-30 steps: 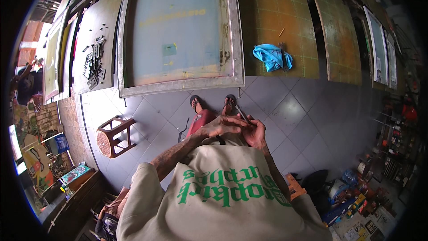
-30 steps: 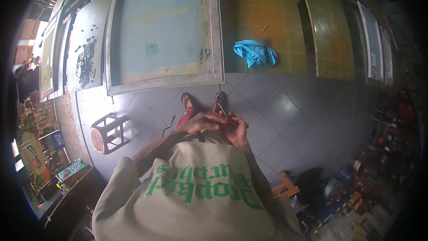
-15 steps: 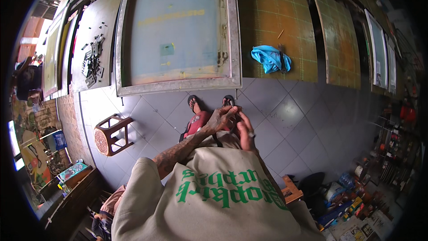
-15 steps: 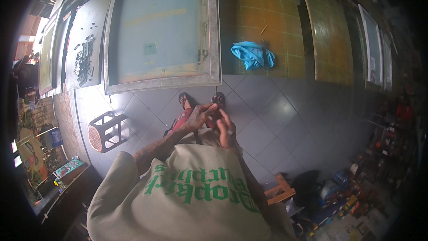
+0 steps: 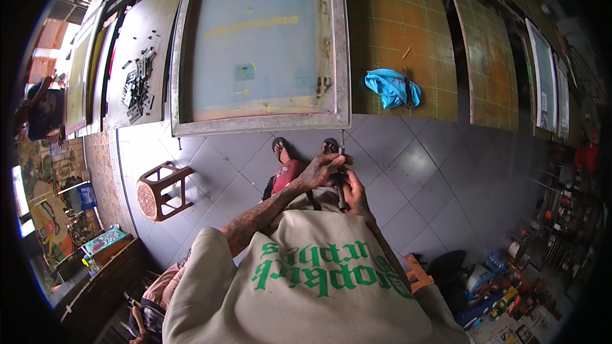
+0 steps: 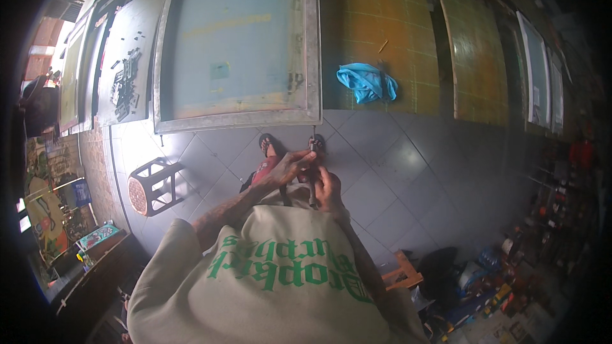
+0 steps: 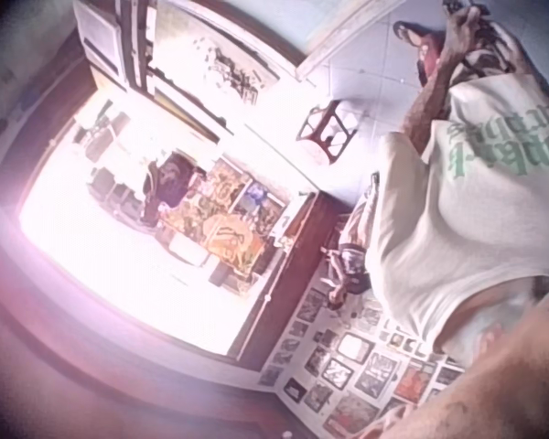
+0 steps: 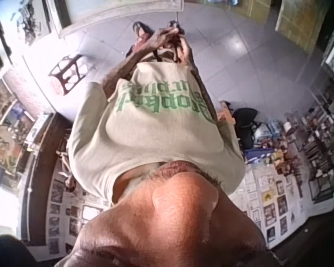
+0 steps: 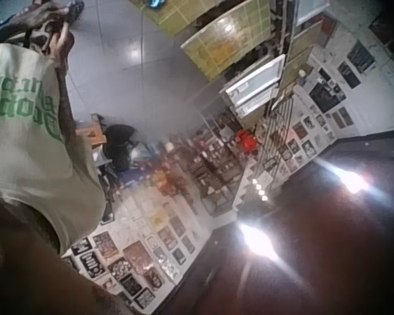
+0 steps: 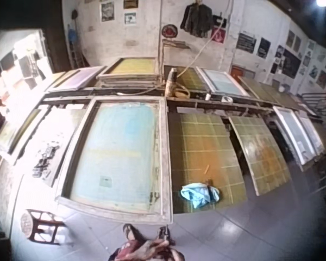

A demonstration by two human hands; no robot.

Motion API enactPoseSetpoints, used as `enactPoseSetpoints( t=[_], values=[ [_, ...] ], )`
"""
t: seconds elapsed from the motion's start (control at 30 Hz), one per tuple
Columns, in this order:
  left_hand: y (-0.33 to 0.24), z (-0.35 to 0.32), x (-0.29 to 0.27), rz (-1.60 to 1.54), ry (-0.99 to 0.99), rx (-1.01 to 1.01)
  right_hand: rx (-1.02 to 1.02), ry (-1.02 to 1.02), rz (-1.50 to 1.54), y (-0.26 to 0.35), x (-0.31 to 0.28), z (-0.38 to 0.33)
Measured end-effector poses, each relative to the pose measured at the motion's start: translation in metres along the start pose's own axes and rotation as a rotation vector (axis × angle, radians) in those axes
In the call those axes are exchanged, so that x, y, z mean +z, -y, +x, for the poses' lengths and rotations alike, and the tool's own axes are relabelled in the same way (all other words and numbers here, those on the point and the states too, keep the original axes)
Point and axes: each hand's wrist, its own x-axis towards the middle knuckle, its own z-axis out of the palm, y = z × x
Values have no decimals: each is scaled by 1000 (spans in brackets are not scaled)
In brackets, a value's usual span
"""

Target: The person assembles a window frame by hand, using a screwdriver to tighten screws into metal brackets. They handle the frame, positioning it on a workbench and securing the hardware at various points along the edges.

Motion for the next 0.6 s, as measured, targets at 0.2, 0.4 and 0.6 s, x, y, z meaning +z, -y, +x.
enactPoseSetpoints(
  t=[0.2, 0.4, 0.6],
  values=[
    [16, 12, -1, -15, -28, 42, 96, 103, 223, 55, -22, 20],
    [12, 16, 5, -149, -65, 18, 345, 177, 662, 99, -25, 31],
    [12, 17, 1, -131, -116, 65, 315, 259, 512, 83, -29, 44]
  ],
)
